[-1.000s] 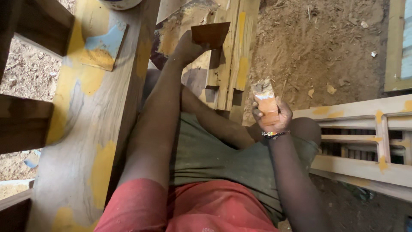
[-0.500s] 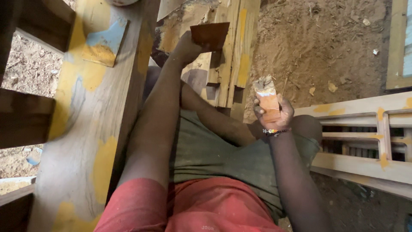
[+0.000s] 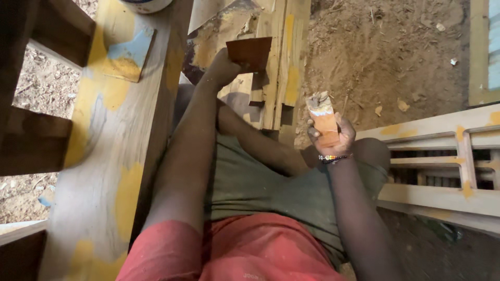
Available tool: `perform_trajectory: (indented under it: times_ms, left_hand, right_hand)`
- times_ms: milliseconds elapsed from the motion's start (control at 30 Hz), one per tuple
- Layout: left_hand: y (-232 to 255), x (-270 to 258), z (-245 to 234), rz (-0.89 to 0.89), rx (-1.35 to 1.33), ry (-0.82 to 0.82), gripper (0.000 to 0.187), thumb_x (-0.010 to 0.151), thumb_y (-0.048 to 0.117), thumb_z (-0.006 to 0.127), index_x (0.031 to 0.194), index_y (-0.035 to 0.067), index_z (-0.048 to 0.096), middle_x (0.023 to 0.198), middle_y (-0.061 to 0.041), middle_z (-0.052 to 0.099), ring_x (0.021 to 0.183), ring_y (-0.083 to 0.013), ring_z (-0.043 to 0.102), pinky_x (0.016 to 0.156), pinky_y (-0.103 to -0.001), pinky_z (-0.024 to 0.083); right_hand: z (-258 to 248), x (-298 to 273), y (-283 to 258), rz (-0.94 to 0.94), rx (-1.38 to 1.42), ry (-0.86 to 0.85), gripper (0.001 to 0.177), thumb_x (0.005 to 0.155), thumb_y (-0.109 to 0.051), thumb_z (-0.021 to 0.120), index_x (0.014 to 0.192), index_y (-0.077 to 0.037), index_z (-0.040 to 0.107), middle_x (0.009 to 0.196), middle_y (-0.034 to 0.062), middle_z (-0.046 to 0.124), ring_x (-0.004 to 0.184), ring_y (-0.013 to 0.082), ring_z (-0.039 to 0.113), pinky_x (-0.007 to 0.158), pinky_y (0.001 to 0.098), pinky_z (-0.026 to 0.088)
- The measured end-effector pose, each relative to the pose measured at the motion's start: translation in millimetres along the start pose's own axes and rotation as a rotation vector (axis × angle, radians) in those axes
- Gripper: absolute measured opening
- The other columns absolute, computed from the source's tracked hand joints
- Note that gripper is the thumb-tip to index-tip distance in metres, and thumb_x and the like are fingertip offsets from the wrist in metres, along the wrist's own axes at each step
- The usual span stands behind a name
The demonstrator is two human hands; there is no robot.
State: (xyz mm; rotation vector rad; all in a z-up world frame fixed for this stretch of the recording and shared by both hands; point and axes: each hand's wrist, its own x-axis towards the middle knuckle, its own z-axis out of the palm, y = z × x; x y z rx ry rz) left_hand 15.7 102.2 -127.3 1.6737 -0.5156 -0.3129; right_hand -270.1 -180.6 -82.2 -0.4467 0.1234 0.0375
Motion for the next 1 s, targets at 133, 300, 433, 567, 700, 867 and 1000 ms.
perform_trajectory:
  times_ms: [133, 300, 433, 567, 700, 867, 1000]
  left_hand:
    - [5, -4, -2, 0.003, -0.015, -0.023, 0.03, 0.085, 0.001, 0.075, 0.115, 0.0, 0.071, 0.104, -0.006, 0.077, 0.093, -0.0132, 0.068, 0.084, -0.033, 0.059]
    - [2, -6, 2, -0.003, -0.128, -0.031, 0.037, 0.084, 0.0, 0.074, 0.121, 0.001, 0.068, 0.11, -0.004, 0.076, 0.099, -0.0123, 0.069, 0.086, -0.032, 0.06]
    - [0, -5, 1, -0.023, -0.054, -0.027, 0.038, 0.083, 0.0, 0.074, 0.121, 0.0, 0.069, 0.11, -0.004, 0.077, 0.098, -0.013, 0.07, 0.086, -0.032, 0.06]
    - [5, -12, -1, -0.061, -0.057, -0.031, 0.036, 0.084, 0.001, 0.075, 0.12, -0.001, 0.069, 0.108, -0.006, 0.077, 0.097, -0.0127, 0.069, 0.086, -0.032, 0.058]
    - [13, -20, -3, -0.067, -0.013, -0.017, 0.034, 0.085, 0.003, 0.077, 0.118, -0.002, 0.07, 0.104, -0.006, 0.077, 0.093, -0.013, 0.068, 0.083, -0.033, 0.058]
    - [12, -24, -2, -0.057, -0.071, -0.044, 0.036, 0.083, 0.002, 0.075, 0.119, -0.001, 0.069, 0.104, -0.006, 0.075, 0.092, -0.0128, 0.068, 0.082, -0.032, 0.059]
    - [12, -27, -5, -0.044, 0.04, -0.049, 0.035, 0.084, 0.002, 0.075, 0.118, -0.001, 0.069, 0.104, -0.007, 0.077, 0.093, -0.0141, 0.069, 0.082, -0.032, 0.058]
  right_hand:
    - [-3, -2, -1, -0.006, -0.009, 0.007, 0.059, 0.096, -0.033, 0.071, 0.143, -0.001, 0.056, 0.129, 0.0177, 0.065, 0.106, 0.0329, 0.064, 0.076, 0.0369, 0.052]
    - [-16, -3, -1, -0.028, -0.03, 0.045, 0.055, 0.096, -0.035, 0.071, 0.136, 0.0, 0.058, 0.124, 0.0197, 0.066, 0.104, 0.0321, 0.064, 0.076, 0.0369, 0.052]
    - [-18, -6, -3, -0.028, -0.028, 0.017, 0.056, 0.096, -0.036, 0.071, 0.136, 0.001, 0.059, 0.122, 0.0204, 0.067, 0.1, 0.0305, 0.063, 0.077, 0.0362, 0.051]
    - [-13, -4, -3, -0.052, -0.052, 0.015, 0.056, 0.097, -0.036, 0.071, 0.137, 0.001, 0.059, 0.124, 0.0192, 0.066, 0.102, 0.0306, 0.062, 0.077, 0.0368, 0.051]
    - [-3, -7, -3, -0.064, -0.063, 0.007, 0.057, 0.096, -0.035, 0.071, 0.138, 0.0, 0.058, 0.127, 0.018, 0.066, 0.107, 0.0309, 0.062, 0.076, 0.0352, 0.05]
    - [0, -7, -3, -0.064, -0.059, 0.005, 0.057, 0.096, -0.035, 0.071, 0.139, 0.0, 0.058, 0.127, 0.0178, 0.066, 0.108, 0.0313, 0.062, 0.076, 0.0351, 0.05]
    - [-6, -7, -4, -0.066, -0.039, -0.001, 0.057, 0.096, -0.034, 0.071, 0.139, 0.0, 0.058, 0.127, 0.0172, 0.067, 0.107, 0.0311, 0.063, 0.077, 0.0363, 0.05]
